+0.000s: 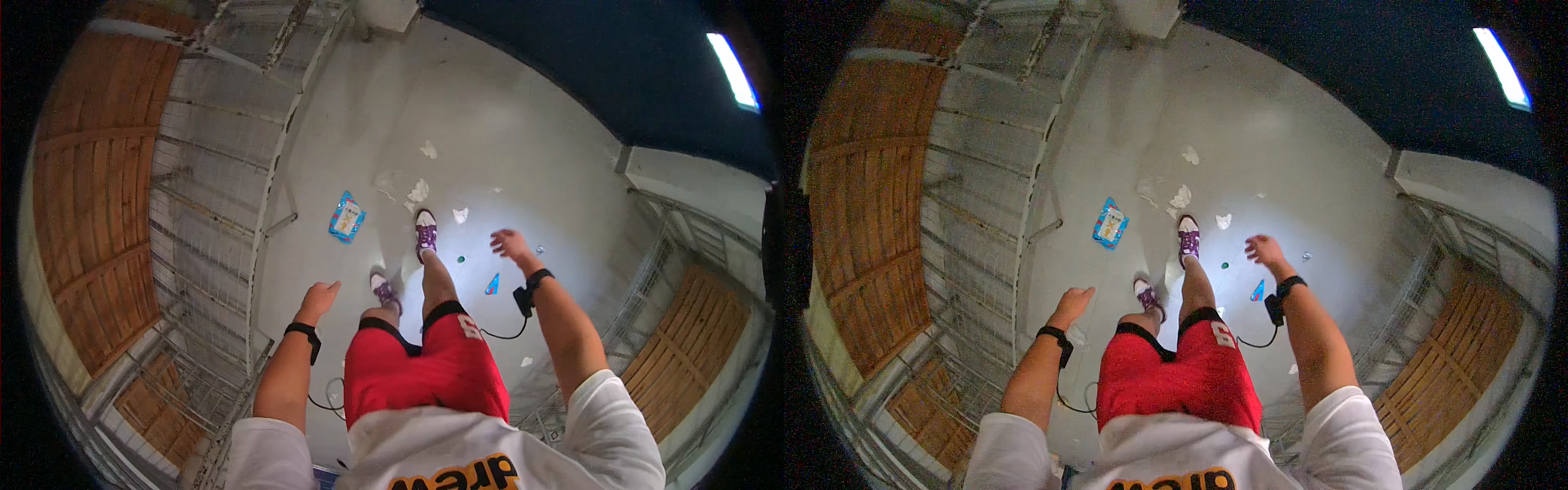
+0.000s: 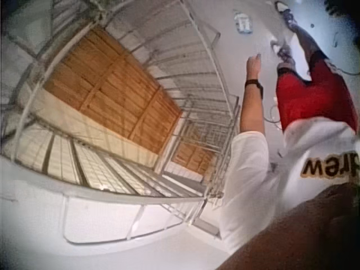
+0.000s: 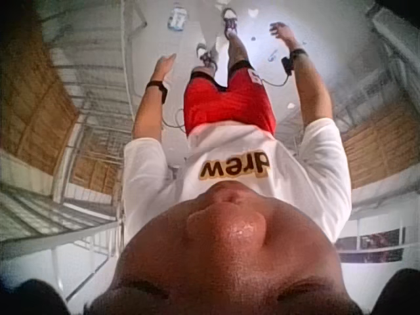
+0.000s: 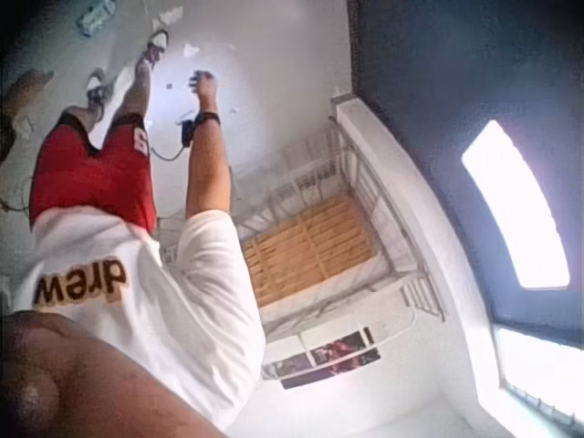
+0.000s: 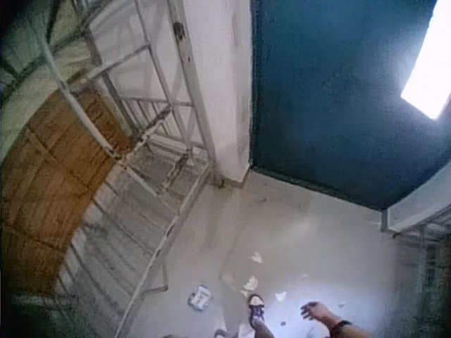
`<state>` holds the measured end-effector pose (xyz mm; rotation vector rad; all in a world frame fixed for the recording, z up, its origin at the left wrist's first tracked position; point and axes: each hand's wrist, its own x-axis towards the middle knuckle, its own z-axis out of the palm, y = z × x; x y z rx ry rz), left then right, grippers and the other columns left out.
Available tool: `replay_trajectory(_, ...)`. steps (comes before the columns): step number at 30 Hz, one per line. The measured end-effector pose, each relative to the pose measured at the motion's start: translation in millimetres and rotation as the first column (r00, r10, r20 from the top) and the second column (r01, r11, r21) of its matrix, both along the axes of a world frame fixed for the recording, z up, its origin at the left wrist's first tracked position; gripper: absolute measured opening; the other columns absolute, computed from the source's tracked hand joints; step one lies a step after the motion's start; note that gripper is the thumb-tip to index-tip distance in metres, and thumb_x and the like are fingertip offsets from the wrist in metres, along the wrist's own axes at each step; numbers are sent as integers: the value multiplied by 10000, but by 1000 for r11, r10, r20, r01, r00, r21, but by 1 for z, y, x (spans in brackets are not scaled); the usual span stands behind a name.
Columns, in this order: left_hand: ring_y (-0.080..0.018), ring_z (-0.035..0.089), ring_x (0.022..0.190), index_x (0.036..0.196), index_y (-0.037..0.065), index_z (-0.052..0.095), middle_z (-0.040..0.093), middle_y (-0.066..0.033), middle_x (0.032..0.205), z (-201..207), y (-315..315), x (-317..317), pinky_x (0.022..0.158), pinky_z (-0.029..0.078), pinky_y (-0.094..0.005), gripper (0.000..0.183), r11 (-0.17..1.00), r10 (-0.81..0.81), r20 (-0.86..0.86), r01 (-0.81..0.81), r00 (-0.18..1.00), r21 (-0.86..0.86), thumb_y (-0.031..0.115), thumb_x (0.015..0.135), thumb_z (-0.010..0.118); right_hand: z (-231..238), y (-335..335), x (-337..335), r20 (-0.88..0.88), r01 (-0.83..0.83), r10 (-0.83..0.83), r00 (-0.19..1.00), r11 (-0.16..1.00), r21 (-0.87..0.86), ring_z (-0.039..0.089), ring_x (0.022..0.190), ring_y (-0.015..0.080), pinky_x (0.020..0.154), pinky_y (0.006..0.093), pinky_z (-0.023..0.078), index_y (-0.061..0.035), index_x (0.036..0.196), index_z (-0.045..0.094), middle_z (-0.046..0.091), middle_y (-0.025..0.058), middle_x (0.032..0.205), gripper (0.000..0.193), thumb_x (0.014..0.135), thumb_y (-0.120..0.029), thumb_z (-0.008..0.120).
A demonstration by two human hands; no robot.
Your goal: The person picks up trash from the floor, including a bottle, a plastic bag, and scraps of paper, and places them into cubby holes.
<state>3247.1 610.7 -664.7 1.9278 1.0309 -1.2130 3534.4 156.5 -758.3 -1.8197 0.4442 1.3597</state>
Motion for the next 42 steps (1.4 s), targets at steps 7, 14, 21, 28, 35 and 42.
replay_trajectory(7, -284, 595, 738, 799, -26, 596, 632, -150, 760, -165, 10, 92, 697, 454, -405, 454, 983, 43, 144, -16, 989, -185, 414, 883, 523, -100, 86, 94, 57, -52, 57, 997, 995, -84, 639, 745, 182, 640, 304, 496, -40, 1064, 620, 672, 94, 908, 328, 919, -301, 483)
replay_trajectory(14, -320, 620, 901, 945, 45, 622, 646, -182, 1029, -421, 14, 61, 773, 483, -426, 183, 956, -197, 459, 274, 866, -108, 157, 821, 548, -223, 172, 26, 40, -348, 346, 937, 936, 58, 660, 767, 234, 739, 345, 532, 5, 1064, 621, 687, 123, 915, 288, 879, -205, 551)
replay_trajectory(21, -424, 476, 1194, 1262, 215, 564, 263, -206, 1477, -508, -54, 140, 916, 480, -434, 498, 993, -100, 278, 112, 955, -27, 81, 783, 544, -349, 206, 21, 343, -904, 896, 284, 369, -214, 534, 1171, 317, 953, 425, 478, -108, 1275, 510, 455, 120, 1367, 400, 877, -139, 539)
replay_trajectory(28, -436, 184, 1374, 1432, 148, 356, 122, -103, 1544, -525, -103, 135, 1017, 358, -567, 654, 933, -333, 306, 265, 892, 244, 224, 828, 595, -422, 276, 22, 367, -927, 930, -28, 114, -359, 520, 1179, 320, 916, 426, 513, -150, 1362, 456, 203, 86, 1524, 570, 818, -24, 567)
replay_trajectory(35, -322, 389, 1303, 1324, -36, 412, 337, -153, 1459, -528, -86, 118, 1027, 383, -457, 566, 989, -118, 406, 71, 906, 128, 229, 849, 572, -462, 286, -20, 386, -895, 923, 7, 177, -409, 546, 1128, 319, 898, 406, 512, -132, 1382, 401, 239, 104, 1504, 635, 783, 0, 565)
replay_trajectory(42, -360, 557, 1122, 1149, -46, 586, 579, -241, 1202, -492, -30, 75, 978, 436, -409, 395, 995, -19, 461, -26, 887, 91, 174, 822, 618, -426, 219, -6, 376, -804, 854, 360, 488, -339, 562, 1108, 353, 943, 437, 469, -40, 1197, 550, 564, 164, 1219, 364, 860, -179, 567)
